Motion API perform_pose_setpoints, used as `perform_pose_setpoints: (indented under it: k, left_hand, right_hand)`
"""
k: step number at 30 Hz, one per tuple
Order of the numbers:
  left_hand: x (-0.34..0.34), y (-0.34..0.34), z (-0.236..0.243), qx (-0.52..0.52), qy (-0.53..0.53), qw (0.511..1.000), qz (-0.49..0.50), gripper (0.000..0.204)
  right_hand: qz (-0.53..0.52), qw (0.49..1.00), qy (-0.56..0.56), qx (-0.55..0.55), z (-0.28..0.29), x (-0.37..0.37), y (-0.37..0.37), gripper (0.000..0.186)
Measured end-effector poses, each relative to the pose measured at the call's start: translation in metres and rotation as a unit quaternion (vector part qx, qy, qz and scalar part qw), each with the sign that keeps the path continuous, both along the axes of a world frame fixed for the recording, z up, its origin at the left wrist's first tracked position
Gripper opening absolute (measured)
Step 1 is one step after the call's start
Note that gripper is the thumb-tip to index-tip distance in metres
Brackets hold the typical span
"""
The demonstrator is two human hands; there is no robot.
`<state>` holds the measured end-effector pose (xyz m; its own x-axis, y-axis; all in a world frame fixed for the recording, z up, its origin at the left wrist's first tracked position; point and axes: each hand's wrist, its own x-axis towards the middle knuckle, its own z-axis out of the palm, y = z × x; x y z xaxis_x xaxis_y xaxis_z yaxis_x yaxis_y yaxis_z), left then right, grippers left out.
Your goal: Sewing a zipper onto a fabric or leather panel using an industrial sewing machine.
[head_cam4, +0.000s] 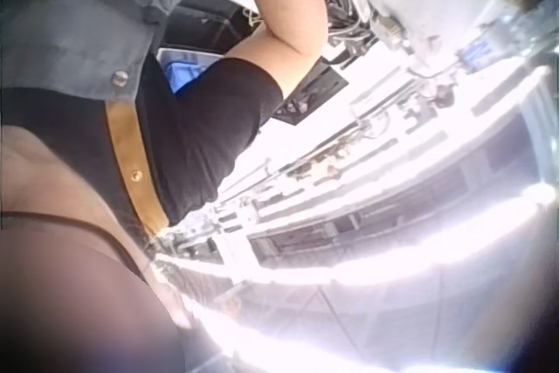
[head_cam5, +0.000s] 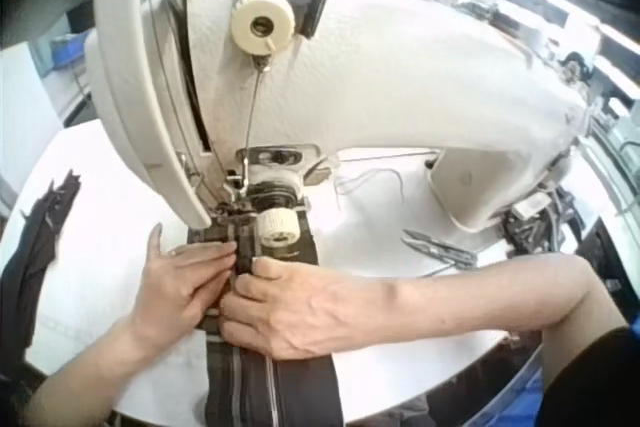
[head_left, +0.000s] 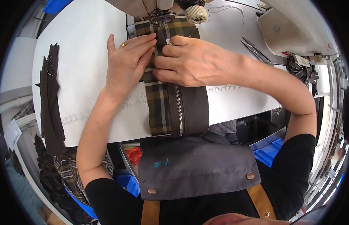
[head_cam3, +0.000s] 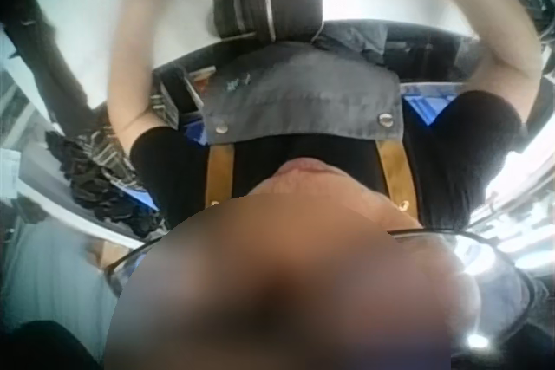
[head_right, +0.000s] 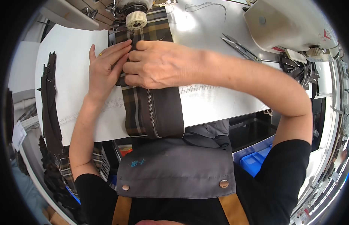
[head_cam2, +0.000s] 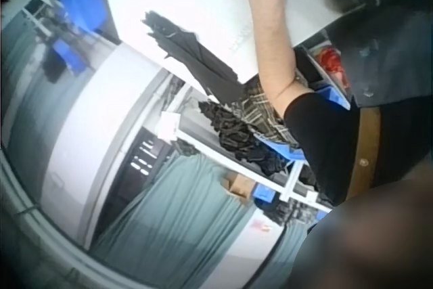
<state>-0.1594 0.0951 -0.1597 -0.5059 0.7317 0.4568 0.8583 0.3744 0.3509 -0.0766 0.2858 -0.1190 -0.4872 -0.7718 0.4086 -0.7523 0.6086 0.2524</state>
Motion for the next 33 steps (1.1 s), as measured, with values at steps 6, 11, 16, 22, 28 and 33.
perform_pose_setpoints:
  k: [6,11,16,22,28,33]
  left_hand:
    - [0.001,0.001,0.0,0.005,0.012,1.0,-0.004,0.013]
    - [0.004,0.003,0.0,0.001,0.038,0.999,0.021,0.015]
    - [0.006,0.001,0.004,-0.018,0.052,0.997,0.046,0.019]
    - [0.002,0.0,0.006,-0.067,0.149,0.987,0.015,0.022]
    - [-0.004,0.005,0.001,-0.019,0.089,0.996,-0.008,0.022]
    - [-0.008,0.005,0.001,-0.008,0.07,0.998,-0.002,0.022]
  right_hand:
    - [0.033,0.992,0.024,0.115,0.004,-0.004,0.013,0.009]
    - [-0.015,0.997,-0.073,-0.032,-0.005,0.01,0.022,0.01]
    - [-0.102,0.978,-0.112,-0.143,-0.022,0.022,0.027,0.02]
    - [-0.129,0.922,-0.217,-0.294,-0.028,0.012,0.021,0.015]
    - [-0.157,0.926,-0.174,-0.295,-0.031,0.006,0.02,0.016]
    - [-0.17,0.924,-0.168,-0.298,-0.033,0.004,0.017,0.016]
